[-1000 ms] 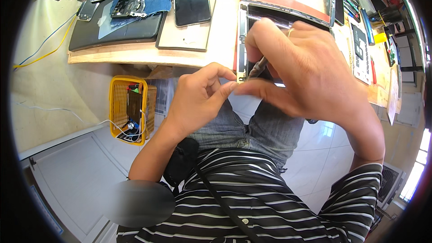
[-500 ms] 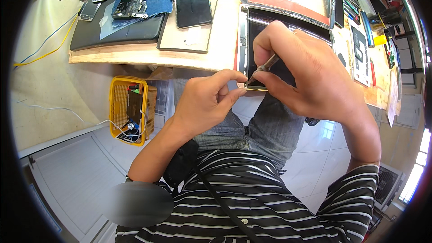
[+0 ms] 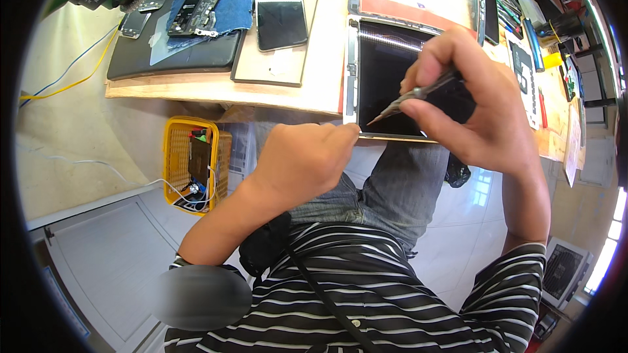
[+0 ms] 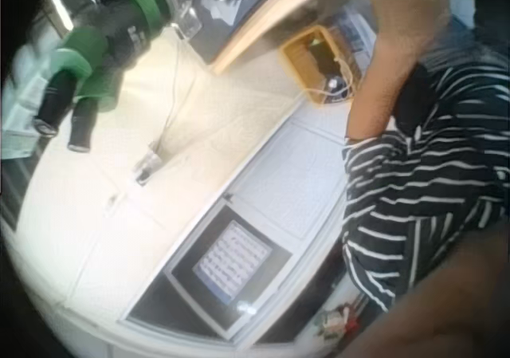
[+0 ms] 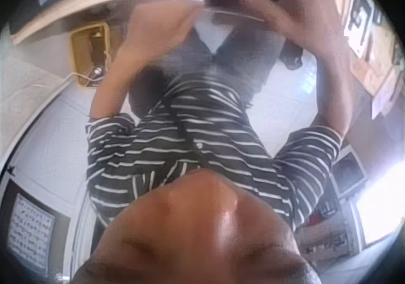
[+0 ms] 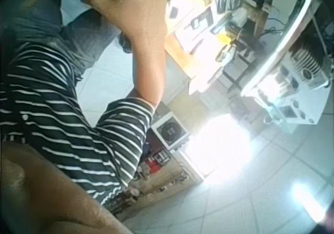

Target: The person removes a protective film from a tablet screen, then uses tweezers and a red utility knife to pry and cut adhesive along the tablet's edges. The person briefly opens a black pouch and continues prying the tablet bezel with tweezers.

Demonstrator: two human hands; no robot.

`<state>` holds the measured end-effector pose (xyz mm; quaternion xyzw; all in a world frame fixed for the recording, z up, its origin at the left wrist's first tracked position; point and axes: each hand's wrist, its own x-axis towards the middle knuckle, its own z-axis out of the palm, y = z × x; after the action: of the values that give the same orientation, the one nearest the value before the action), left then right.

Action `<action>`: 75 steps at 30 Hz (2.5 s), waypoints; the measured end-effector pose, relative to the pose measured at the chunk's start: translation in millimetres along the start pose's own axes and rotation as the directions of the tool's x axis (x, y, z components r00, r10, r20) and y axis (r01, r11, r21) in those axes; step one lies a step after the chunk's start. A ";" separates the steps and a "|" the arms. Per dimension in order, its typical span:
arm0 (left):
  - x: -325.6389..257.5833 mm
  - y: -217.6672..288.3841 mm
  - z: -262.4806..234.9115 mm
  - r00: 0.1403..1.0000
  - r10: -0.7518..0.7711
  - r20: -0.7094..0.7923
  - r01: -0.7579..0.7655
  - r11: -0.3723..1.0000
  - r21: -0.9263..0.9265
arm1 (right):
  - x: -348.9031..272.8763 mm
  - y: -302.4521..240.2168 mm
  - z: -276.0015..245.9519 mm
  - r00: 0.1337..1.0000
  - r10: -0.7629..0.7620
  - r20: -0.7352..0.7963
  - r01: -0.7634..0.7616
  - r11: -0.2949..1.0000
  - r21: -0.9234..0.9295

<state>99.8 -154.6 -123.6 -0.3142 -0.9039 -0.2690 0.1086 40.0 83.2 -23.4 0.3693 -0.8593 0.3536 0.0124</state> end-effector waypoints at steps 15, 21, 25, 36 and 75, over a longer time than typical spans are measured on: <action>42.9 13.1 -27.0 0.850 0.247 0.466 -0.447 0.805 0.389 | -34.7 19.7 -33.1 0.964 0.090 -0.252 -0.091 0.996 0.010; 50.2 9.8 -33.8 0.815 0.193 0.546 -0.435 0.827 0.357 | -34.5 11.0 -37.3 0.975 0.175 -0.134 -0.171 0.984 0.043; 47.8 -3.5 -33.4 0.849 0.129 0.512 -0.269 0.941 0.208 | -25.9 -7.6 -9.8 0.999 0.050 0.016 -0.049 0.999 -0.021; 21.7 -71.2 -64.9 0.897 -0.440 0.042 0.408 0.861 0.303 | -16.8 -5.9 -21.4 0.991 0.097 -0.087 -0.107 0.987 -0.117; 39.9 -63.9 -80.0 0.800 -0.598 0.057 0.563 0.779 0.276 | -36.0 141.5 -103.4 0.966 0.154 -0.208 -0.217 0.918 -0.332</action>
<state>30.9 -220.7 -69.2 -0.0225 -0.9880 -0.1529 -0.0062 -49.7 237.0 -40.7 0.2447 -0.9353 0.2251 0.1210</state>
